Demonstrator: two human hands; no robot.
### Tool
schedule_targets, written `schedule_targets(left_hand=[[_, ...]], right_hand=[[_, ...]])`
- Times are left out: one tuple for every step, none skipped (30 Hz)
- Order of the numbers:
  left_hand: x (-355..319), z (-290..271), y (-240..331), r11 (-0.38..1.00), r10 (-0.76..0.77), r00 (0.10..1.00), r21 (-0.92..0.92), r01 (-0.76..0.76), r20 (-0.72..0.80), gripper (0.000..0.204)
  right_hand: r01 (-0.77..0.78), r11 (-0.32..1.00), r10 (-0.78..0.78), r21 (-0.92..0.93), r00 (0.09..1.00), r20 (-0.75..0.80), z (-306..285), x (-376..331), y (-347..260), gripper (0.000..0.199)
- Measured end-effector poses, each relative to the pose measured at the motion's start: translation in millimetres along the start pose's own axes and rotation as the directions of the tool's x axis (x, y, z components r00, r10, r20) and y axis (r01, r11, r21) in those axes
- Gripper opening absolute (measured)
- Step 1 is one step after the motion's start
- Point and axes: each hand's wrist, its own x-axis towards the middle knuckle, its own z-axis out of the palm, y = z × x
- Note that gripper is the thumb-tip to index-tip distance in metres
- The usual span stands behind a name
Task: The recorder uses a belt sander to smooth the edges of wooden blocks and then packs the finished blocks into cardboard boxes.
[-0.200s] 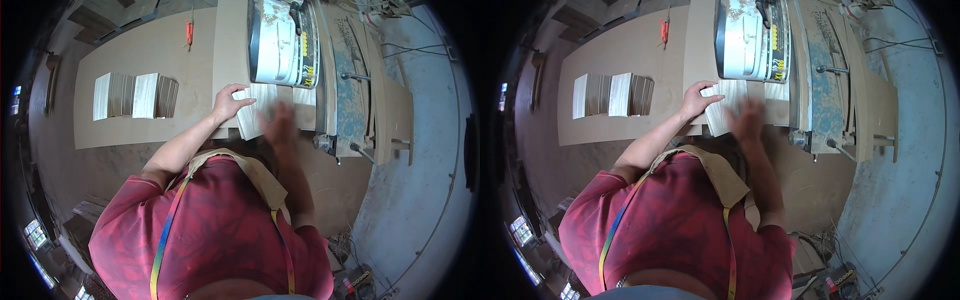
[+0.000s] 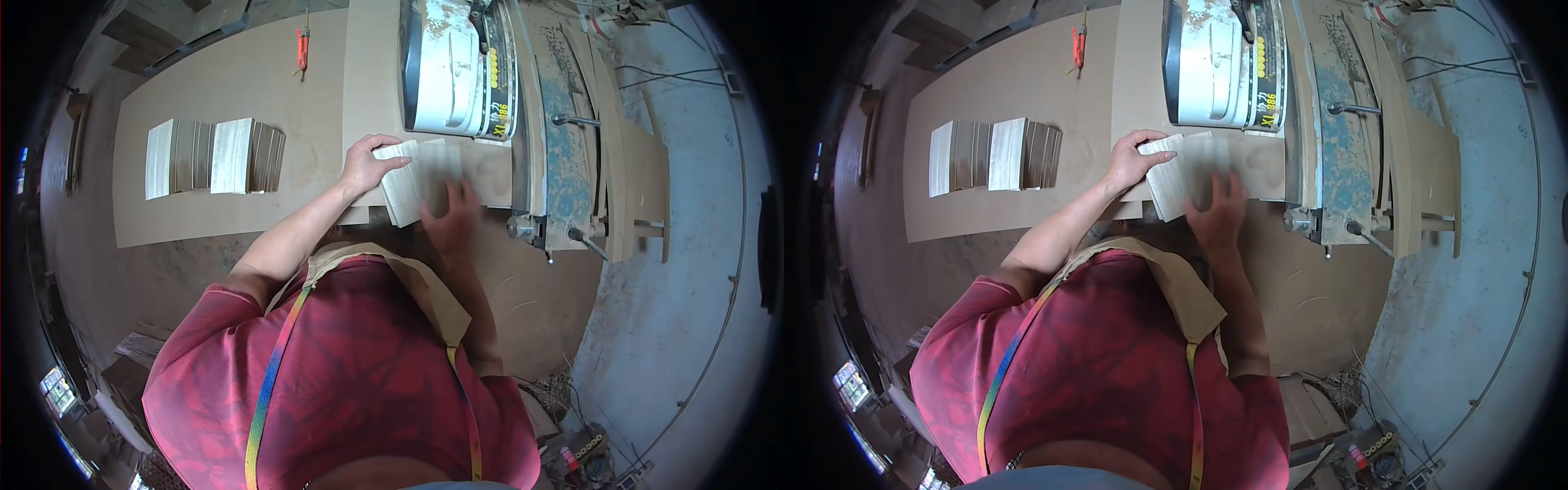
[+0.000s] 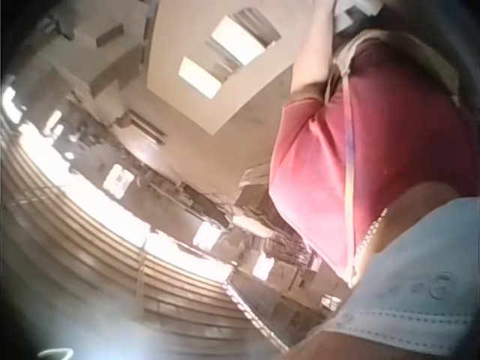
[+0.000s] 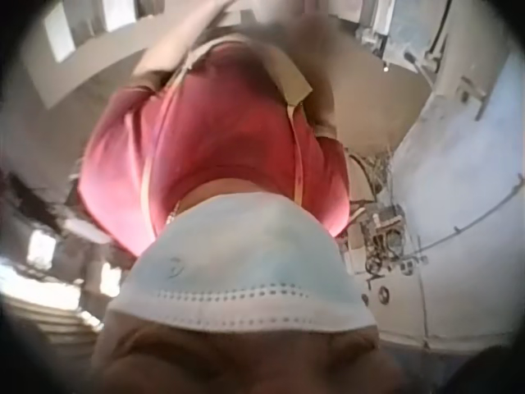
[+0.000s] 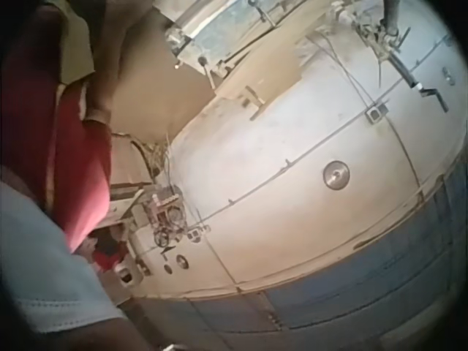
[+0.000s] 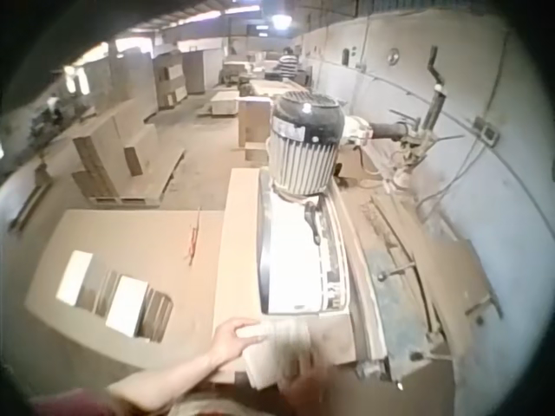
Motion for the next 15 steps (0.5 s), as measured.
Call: schedule_targets(left_hand=[[-3.6, 0.6, -2.2, 1.000, -0.004, 1.000, -0.005, 0.004, -0.016, 0.048], [-2.1, -2.2, -1.7, 1.000, -0.002, 1.000, 0.002, 0.002, -0.017, 0.048], [-1.0, -4.1, -1.2, 1.000, -0.001, 1.000, 0.010, 0.001, -0.020, 0.049], [-6.6, -3.8, 3.8, 1.000, -0.008, 1.000, 0.015, 0.008, -0.012, 0.049], [-12.1, -3.4, 9.0, 0.999, -0.046, 0.999, 0.017, 0.047, -0.014, 0.049], [-11.0, -4.4, 17.9, 0.997, -0.076, 0.997, 0.022, 0.077, -0.021, 0.049], [-10.6, -5.3, 26.4, 0.994, -0.106, 0.994, 0.027, 0.107, -0.030, 0.049], [-10.9, -5.9, 31.1, 0.990, -0.136, 0.990, 0.031, 0.137, -0.040, 0.049], [-12.2, -8.3, 31.4, 0.990, -0.137, 0.990, 0.039, 0.139, -0.045, 0.049], [-13.9, -10.4, 31.5, 0.991, -0.116, 0.992, 0.069, 0.118, -0.041, 0.049], [-15.4, -12.3, 31.6, 0.990, -0.095, 0.995, 0.097, 0.098, -0.036, 0.049], [-16.5, -14.1, 31.6, 0.989, -0.074, 0.997, 0.125, 0.077, -0.028, 0.049], [-16.6, -15.8, 31.7, 0.987, -0.053, 0.998, 0.152, 0.055, -0.019, 0.049], [-17.6, -18.8, 31.1, 0.986, -0.055, 0.998, 0.157, 0.057, -0.020, 0.049], [-17.9, -22.1, 30.5, 0.984, -0.056, 0.998, 0.167, 0.059, -0.022, 0.050]], right_hand=[[0.009, 1.000, -0.009, 0.009, 1.000, -0.021, -8.2, -2.8, 15.5, 0.059], [0.002, 1.000, -0.001, 0.022, 0.999, -0.054, -11.6, -1.9, 22.3, 0.058], [-0.003, 0.999, 0.006, 0.036, 0.996, -0.085, -10.7, -0.7, 26.7, 0.057], [-0.015, 0.999, 0.018, 0.036, 0.996, -0.082, -12.7, -4.7, 24.7, 0.057], [-0.018, 0.995, 0.022, 0.093, 0.999, -0.040, -13.7, -7.0, 23.2, 0.057], [-0.017, 0.988, 0.018, 0.154, 1.000, -0.005, -10.8, -1.8, 21.9, 0.056], [-0.018, 0.976, 0.011, 0.215, 0.999, 0.030, -8.4, 2.7, 20.6, 0.056], [-0.019, 0.961, 0.001, 0.276, 0.998, 0.065, -7.3, 5.5, 19.2, 0.056], [-0.020, 0.958, 0.002, 0.285, 0.998, 0.065, -6.8, 6.2, 15.8, 0.056], [-0.101, 0.909, 0.056, 0.405, 0.991, 0.121, -7.7, 6.1, 11.8, 0.055], [-0.184, 0.839, 0.103, 0.512, 0.978, 0.182, -9.3, 5.4, 7.6, 0.054], [-0.266, 0.752, 0.140, 0.603, 0.958, 0.249, -10.6, 4.3, 4.1, 0.053], [-0.346, 0.650, 0.167, 0.677, 0.933, 0.317, -10.8, 3.2, 2.1, 0.052], [-0.349, 0.645, 0.168, 0.680, 0.933, 0.319, -11.7, 1.4, 3.3, 0.052], [-0.293, 0.774, 0.182, 0.562, 0.952, 0.245, -14.8, 0.4, 9.1, 0.051]])
